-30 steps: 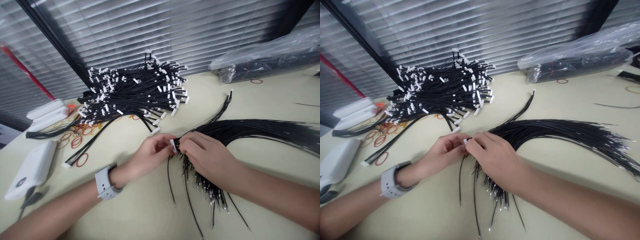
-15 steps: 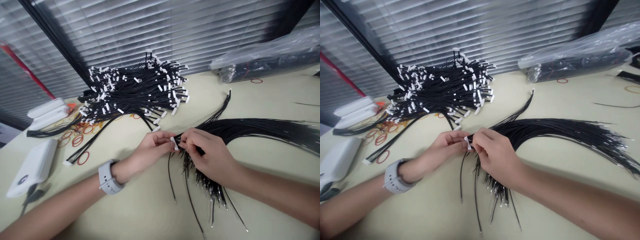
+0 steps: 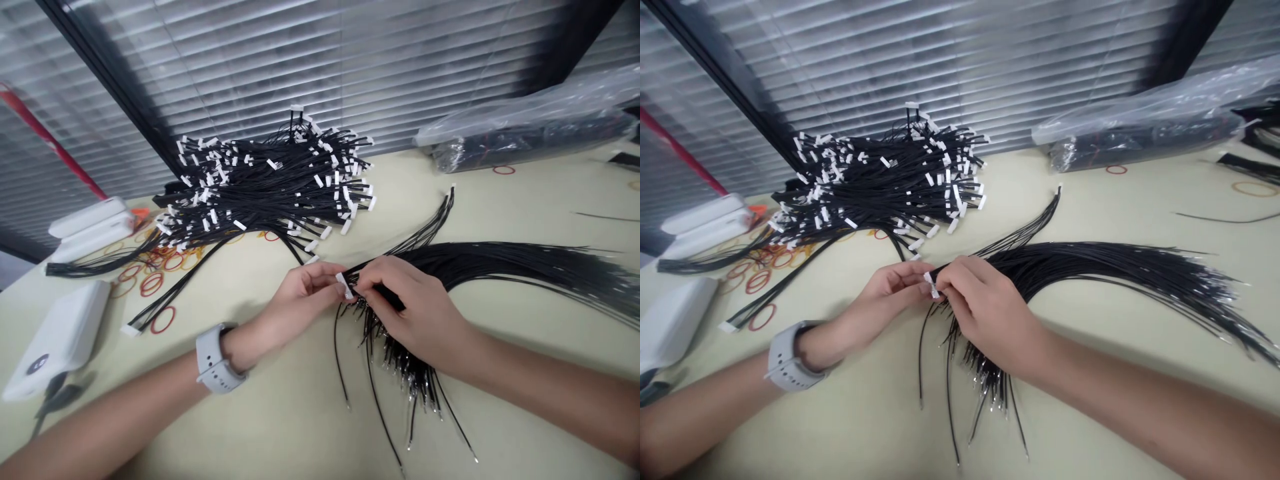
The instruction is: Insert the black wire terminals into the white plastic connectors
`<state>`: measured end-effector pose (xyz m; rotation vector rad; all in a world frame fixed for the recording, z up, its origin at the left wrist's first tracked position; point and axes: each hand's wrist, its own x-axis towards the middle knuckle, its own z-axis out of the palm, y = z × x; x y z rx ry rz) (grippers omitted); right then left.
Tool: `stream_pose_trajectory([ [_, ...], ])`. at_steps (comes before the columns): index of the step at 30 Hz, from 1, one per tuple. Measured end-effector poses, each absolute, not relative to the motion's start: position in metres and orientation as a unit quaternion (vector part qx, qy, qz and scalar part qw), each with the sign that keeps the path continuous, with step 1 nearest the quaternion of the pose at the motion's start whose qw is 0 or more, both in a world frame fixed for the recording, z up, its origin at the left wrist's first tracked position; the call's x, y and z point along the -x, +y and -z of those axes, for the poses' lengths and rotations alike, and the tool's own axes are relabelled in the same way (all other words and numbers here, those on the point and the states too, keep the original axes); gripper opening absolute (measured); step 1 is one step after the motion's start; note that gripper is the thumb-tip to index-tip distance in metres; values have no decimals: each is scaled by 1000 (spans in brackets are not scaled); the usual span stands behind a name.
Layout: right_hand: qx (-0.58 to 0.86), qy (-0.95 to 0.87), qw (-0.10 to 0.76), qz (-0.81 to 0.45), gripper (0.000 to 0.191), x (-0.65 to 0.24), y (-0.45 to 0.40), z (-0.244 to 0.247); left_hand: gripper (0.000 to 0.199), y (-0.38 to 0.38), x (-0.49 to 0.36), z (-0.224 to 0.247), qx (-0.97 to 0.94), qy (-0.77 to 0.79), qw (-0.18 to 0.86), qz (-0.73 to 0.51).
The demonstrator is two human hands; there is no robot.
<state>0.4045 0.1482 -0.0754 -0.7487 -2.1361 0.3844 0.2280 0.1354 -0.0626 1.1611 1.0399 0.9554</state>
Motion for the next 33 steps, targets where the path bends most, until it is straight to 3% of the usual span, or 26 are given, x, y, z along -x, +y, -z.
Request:
stream_pose_trajectory([
  [7, 349, -855, 367, -114, 4, -409, 152, 71, 16, 132, -231, 66, -578, 470, 526, -410],
  [14, 336, -896, 287, -36, 11, -410, 149, 68, 18, 127, -232, 69, -648, 487, 433, -394],
  [17, 351, -896, 265, -58, 14, -408, 146, 68, 19, 126, -232, 70, -663, 486, 417, -388],
  [25, 392, -834, 303, -242, 14, -404, 148, 72, 19, 129, -232, 67, -604, 481, 504, -388],
  [33, 388, -829, 326, -237, 15, -398, 150, 75, 20, 133, -230, 68, -568, 476, 544, -394],
])
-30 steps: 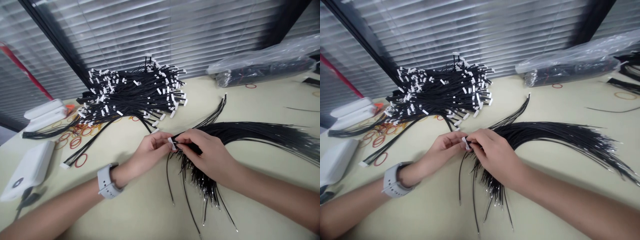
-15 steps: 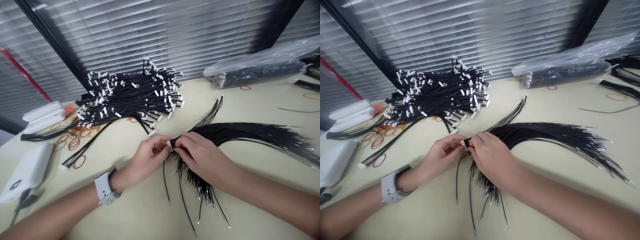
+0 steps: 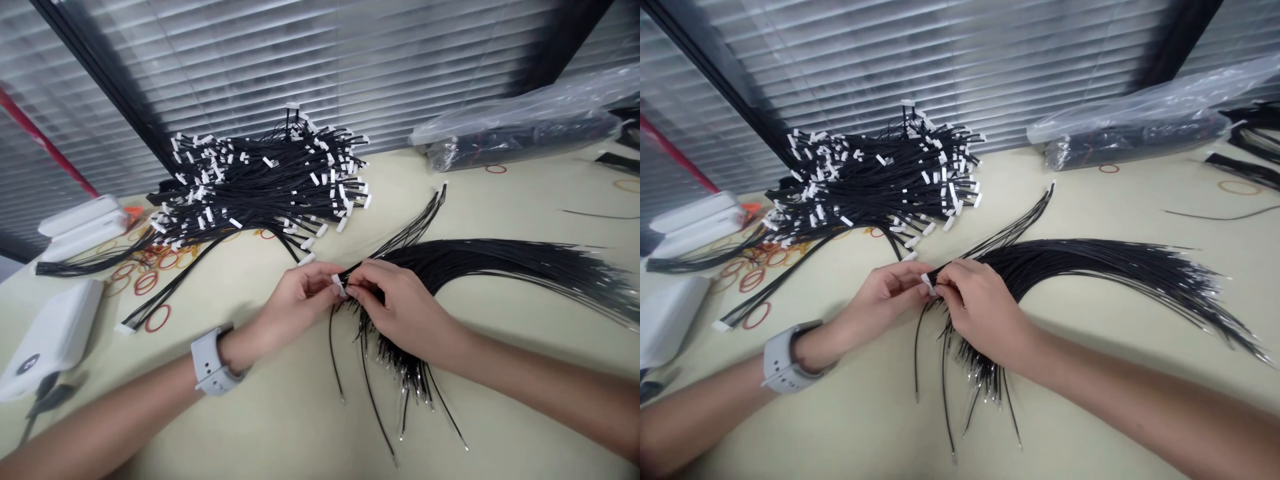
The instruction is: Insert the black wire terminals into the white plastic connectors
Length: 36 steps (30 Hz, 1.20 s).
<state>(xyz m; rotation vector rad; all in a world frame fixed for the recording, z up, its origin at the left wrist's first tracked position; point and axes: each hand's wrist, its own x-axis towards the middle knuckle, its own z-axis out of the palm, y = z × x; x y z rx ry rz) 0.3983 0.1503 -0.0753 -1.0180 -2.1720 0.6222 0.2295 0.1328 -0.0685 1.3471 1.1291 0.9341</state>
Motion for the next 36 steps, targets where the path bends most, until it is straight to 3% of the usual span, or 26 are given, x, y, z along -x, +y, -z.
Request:
stream_pose_trajectory([
  [6, 362, -804, 392, -263, 10, -405, 156, 68, 19, 134, -231, 67, -580, 474, 515, -417],
  [9, 326, -821, 432, -181, 11, -412, 158, 67, 18, 134, -231, 66, -577, 470, 525, -413],
  [14, 249, -907, 339, 23, 17, -419, 163, 66, 17, 134, -228, 64, -558, 463, 551, -413],
  [24, 237, -935, 256, 71, 21, -426, 156, 59, 17, 132, -229, 63, -592, 476, 522, -388],
  [36, 217, -942, 243, 85, 29, -426, 151, 52, 18, 131, -227, 67, -614, 467, 513, -377],
])
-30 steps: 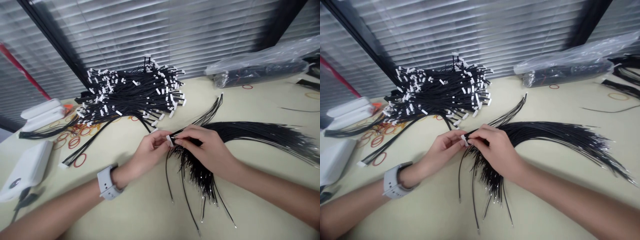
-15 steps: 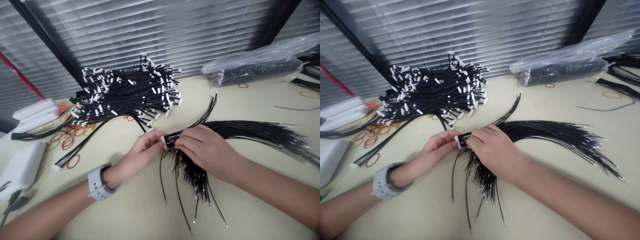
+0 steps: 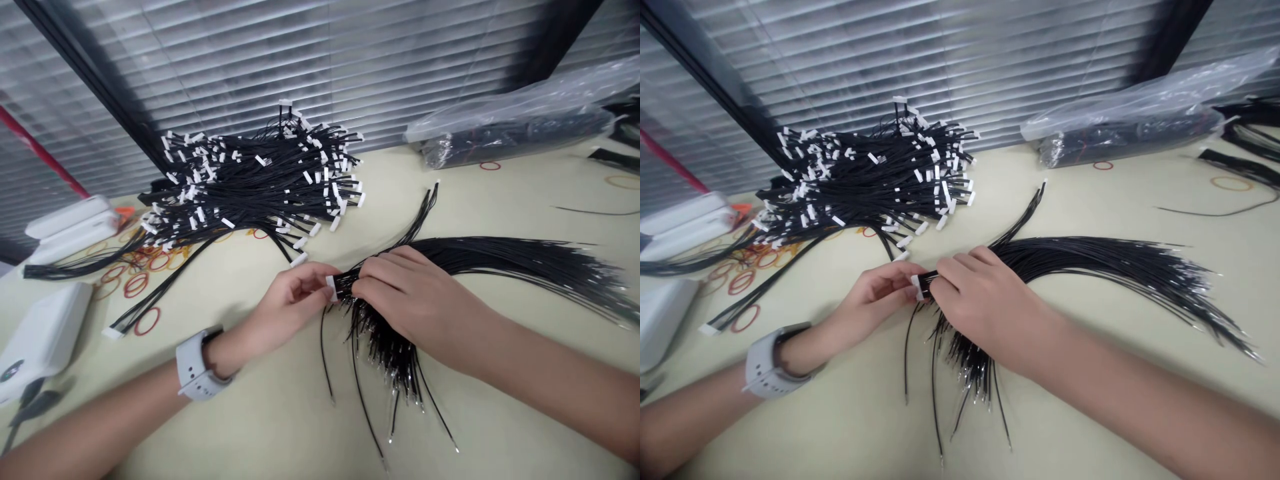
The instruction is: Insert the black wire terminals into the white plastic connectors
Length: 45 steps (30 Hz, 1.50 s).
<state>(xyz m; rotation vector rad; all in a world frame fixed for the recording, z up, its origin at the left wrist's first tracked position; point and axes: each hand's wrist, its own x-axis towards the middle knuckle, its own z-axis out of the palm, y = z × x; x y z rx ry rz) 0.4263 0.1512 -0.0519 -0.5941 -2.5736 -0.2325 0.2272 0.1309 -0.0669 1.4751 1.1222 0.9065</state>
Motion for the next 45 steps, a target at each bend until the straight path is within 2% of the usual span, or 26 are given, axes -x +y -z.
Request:
stream_pose_trajectory([
  [6, 206, -943, 250, 78, 31, -427, 150, 51, 18, 129, -230, 66, -617, 465, 513, -375],
  [10, 224, -940, 246, 75, 25, -425, 150, 52, 17, 129, -230, 65, -615, 461, 512, -384],
  [16, 272, -917, 290, -8, 22, -419, 155, 57, 16, 132, -228, 63, -606, 464, 515, -390],
  [22, 271, -928, 255, -22, 20, -417, 158, 60, 18, 131, -228, 64, -610, 460, 520, -382],
  [24, 260, -934, 246, -3, 19, -416, 157, 61, 17, 131, -229, 63, -608, 461, 525, -377],
  [31, 203, -932, 238, 183, 29, -419, 153, 61, 14, 134, -229, 61, -574, 460, 555, -389],
  [37, 269, -920, 281, 49, 25, -425, 155, 58, 18, 138, -224, 65, -542, 440, 580, -420],
  [45, 248, -925, 260, 126, 19, -421, 150, 62, 18, 138, -226, 65, -563, 432, 581, -399],
])
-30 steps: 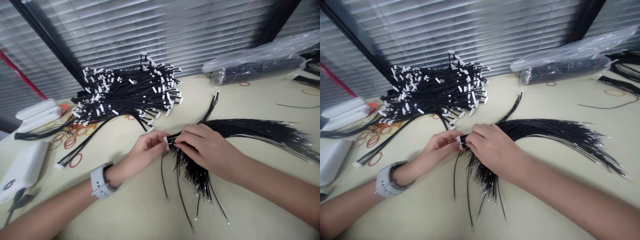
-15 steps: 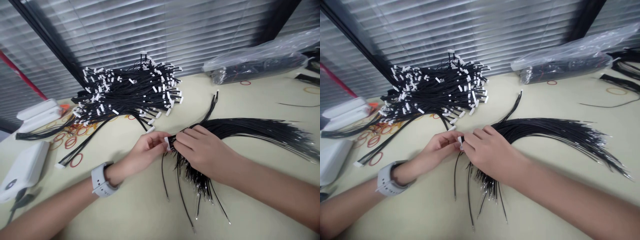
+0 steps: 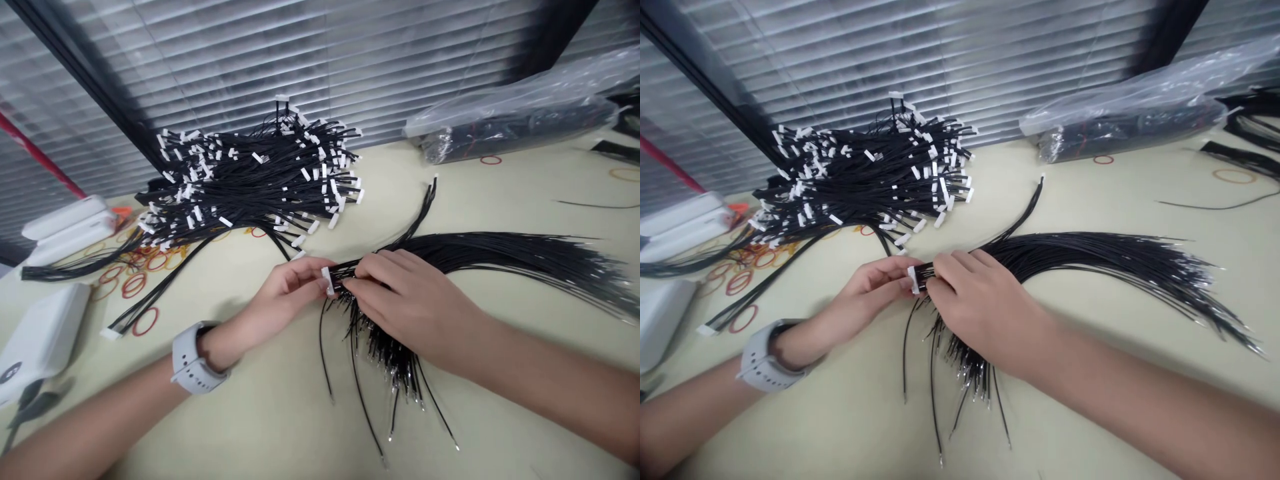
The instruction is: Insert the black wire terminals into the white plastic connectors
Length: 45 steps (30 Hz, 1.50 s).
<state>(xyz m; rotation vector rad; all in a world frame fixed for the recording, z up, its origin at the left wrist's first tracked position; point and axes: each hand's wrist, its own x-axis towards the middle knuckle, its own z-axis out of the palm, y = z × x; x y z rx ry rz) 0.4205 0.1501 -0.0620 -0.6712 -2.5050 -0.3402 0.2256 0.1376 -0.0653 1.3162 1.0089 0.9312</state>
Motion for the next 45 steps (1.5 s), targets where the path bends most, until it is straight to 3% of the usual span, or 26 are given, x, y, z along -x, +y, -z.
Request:
stream_pose_trajectory([
  [13, 201, -925, 219, 236, 28, -421, 144, 52, 20, 136, -226, 65, -593, 430, 552, -399],
  [31, 220, -928, 284, 96, 17, -424, 155, 65, 20, 135, -226, 62, -573, 437, 579, -382],
  [45, 175, -938, 257, 153, 28, -422, 149, 52, 20, 135, -227, 64, -595, 448, 548, -379],
])
